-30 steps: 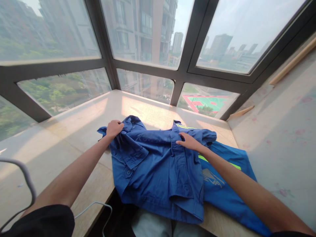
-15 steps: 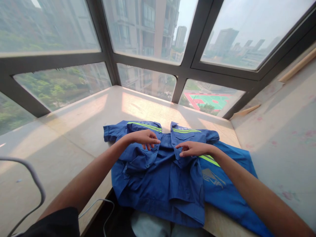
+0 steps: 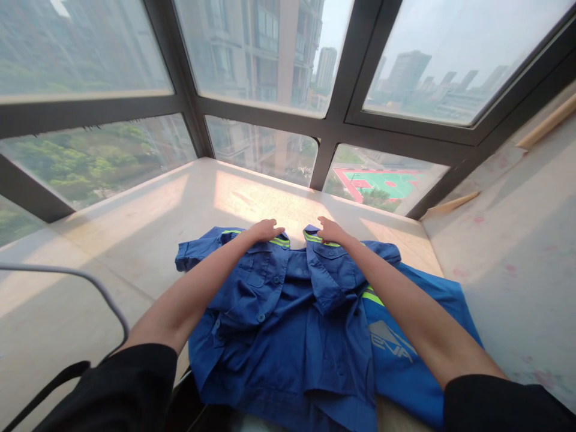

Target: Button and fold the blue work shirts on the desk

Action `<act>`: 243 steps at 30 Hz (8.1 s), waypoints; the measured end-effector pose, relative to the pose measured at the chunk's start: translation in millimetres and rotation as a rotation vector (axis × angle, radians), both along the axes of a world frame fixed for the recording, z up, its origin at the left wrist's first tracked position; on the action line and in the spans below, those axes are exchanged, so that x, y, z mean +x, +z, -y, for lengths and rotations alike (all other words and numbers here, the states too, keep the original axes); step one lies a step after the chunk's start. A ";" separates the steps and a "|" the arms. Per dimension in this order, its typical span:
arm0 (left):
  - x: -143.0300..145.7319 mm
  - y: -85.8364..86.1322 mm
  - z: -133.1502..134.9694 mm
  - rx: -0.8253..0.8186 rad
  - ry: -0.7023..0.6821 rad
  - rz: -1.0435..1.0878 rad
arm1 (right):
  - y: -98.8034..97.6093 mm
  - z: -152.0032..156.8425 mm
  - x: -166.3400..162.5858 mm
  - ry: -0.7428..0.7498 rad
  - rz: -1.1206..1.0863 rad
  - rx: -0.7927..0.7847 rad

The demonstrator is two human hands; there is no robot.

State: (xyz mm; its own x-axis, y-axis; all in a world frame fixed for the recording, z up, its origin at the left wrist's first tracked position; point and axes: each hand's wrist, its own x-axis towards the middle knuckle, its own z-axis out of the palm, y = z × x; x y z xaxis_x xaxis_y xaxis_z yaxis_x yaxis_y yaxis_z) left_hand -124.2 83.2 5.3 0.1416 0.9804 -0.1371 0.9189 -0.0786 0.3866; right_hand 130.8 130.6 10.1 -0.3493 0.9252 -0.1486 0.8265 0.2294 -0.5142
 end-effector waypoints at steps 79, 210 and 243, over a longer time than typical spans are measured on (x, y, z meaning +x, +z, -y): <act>-4.4 -18.2 271.6 0.551 0.533 0.282 | -39.3 284.7 48.9 -0.170 0.027 0.034; 41.3 -18.0 307.1 0.343 0.217 0.432 | -28.6 238.6 65.5 -0.204 -0.249 -0.269; 70.1 0.9 370.2 0.303 0.460 0.482 | -16.9 289.9 11.1 -0.237 -1.029 -0.480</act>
State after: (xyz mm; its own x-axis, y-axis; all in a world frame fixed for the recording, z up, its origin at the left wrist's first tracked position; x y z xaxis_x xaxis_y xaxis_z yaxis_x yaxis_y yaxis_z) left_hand -54.1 -286.9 6.2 -0.3178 0.9402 0.1226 0.6177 0.1072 0.7791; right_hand 141.9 -159.2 -6.9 -0.3343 0.9090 -0.2488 -0.0369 -0.2764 -0.9603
